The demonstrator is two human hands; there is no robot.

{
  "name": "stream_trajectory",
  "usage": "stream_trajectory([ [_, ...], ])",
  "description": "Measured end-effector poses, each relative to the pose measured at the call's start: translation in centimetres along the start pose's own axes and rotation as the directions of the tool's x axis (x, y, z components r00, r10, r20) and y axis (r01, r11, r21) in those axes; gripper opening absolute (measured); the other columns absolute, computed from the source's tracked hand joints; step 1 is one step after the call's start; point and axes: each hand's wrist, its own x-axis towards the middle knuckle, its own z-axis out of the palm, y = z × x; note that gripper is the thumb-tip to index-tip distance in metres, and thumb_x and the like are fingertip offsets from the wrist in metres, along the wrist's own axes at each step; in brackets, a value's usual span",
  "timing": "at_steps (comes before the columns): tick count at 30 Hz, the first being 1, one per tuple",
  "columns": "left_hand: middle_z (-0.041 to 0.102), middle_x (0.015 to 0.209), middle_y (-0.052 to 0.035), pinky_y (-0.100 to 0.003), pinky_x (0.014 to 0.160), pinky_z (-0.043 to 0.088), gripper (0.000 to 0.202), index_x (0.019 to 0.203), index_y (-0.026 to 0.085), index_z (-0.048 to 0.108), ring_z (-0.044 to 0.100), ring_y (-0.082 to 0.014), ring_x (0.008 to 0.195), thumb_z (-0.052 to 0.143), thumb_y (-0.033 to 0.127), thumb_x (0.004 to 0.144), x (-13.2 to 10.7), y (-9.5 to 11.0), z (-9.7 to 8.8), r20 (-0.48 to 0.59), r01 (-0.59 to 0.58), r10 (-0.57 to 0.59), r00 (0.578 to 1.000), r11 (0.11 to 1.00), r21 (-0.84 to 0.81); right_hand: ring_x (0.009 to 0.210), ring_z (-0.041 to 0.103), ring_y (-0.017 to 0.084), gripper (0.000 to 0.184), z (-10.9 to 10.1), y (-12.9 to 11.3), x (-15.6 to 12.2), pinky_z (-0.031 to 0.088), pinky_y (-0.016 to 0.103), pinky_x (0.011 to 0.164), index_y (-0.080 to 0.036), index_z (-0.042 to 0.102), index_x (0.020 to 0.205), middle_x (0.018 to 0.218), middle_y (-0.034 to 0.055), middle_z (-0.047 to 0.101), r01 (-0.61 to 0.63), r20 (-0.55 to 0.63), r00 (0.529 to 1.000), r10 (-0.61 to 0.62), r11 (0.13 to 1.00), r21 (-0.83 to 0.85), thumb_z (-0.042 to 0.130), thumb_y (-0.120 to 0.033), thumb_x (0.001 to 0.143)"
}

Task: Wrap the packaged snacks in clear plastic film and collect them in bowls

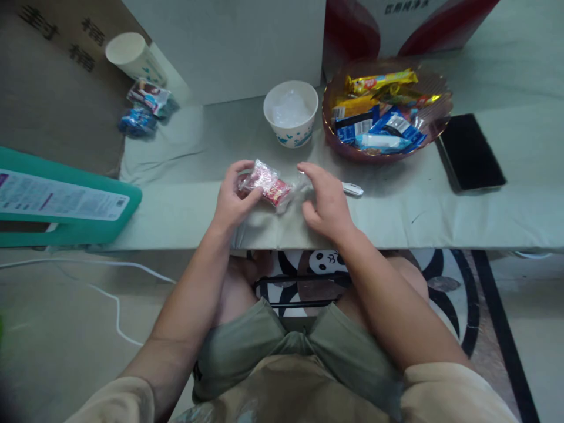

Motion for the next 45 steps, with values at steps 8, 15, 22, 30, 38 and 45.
stream_trajectory([
  [8,0.073,0.113,-0.0077,-0.040,0.105,0.052,0.021,0.100,0.023,0.075,0.068,-0.0241,0.112,0.078,0.031,0.081,0.8,1.2,-0.7,0.091,0.016,-0.030,0.995,0.988,0.151,0.090,0.062,0.026,0.021,-0.6,-0.7,0.5,0.044,0.042,0.086,-0.025,0.070,0.082,0.083,0.0053,0.068,-0.029,0.114,0.993,0.022,0.997,0.065,0.054,-0.014,0.074],
  [15,0.076,0.100,-0.0075,-0.033,0.086,0.055,0.023,0.079,0.020,0.072,0.071,-0.0204,0.098,0.076,0.041,0.083,1.1,0.8,-1.5,0.016,0.198,-0.198,0.980,0.976,-0.085,0.093,0.063,0.025,0.011,-1.9,0.9,0.1,0.044,0.042,0.086,-0.024,0.062,0.068,0.086,0.0046,0.071,-0.127,0.020,0.992,0.126,0.990,0.059,0.055,-0.016,0.073],
  [22,0.066,0.071,0.0008,-0.025,0.062,0.048,0.030,0.079,0.020,0.068,0.059,-0.0122,0.065,0.088,0.040,0.068,1.2,0.3,-2.4,0.069,0.284,-0.278,0.958,0.951,-0.119,0.083,0.065,0.023,0.008,-2.2,1.4,0.2,0.049,0.040,0.080,-0.024,0.058,0.068,0.082,0.0046,0.071,-0.182,-0.074,0.977,0.199,0.966,0.185,0.052,-0.020,0.070],
  [30,0.058,0.064,0.0035,-0.023,0.053,0.043,0.029,0.077,0.021,0.065,0.050,-0.0087,0.054,0.086,0.033,0.060,1.4,0.2,-4.0,0.037,0.340,-0.342,0.939,0.902,-0.267,0.075,0.063,0.021,0.008,-2.5,1.9,0.2,0.049,0.037,0.073,-0.025,0.057,0.066,0.077,0.0037,0.069,-0.275,-0.177,0.933,0.313,0.938,0.210,0.052,-0.019,0.068],
  [38,0.065,0.090,-0.0019,-0.023,0.067,0.048,0.024,0.086,0.023,0.060,0.061,-0.0148,0.082,0.073,0.021,0.066,1.5,-1.3,-4.7,-0.364,0.310,-0.318,0.876,0.947,-0.079,0.086,0.068,0.025,0.023,-3.0,1.7,-0.1,0.051,0.043,0.084,-0.025,0.067,0.077,0.085,0.0061,0.072,-0.306,-0.223,0.917,0.329,0.943,0.131,0.046,-0.015,0.074],
  [45,0.076,0.103,-0.0050,-0.036,0.093,0.051,0.027,0.097,0.024,0.074,0.067,-0.0237,0.097,0.072,0.021,0.071,1.5,0.3,-4.5,0.089,0.090,-0.110,0.990,0.975,0.205,0.106,0.064,0.031,0.030,-1.6,-0.6,-0.3,0.046,0.047,0.093,-0.027,0.069,0.112,0.112,0.0090,0.072,-0.031,0.000,1.000,0.031,0.996,-0.081,0.066,-0.032,0.083],
])
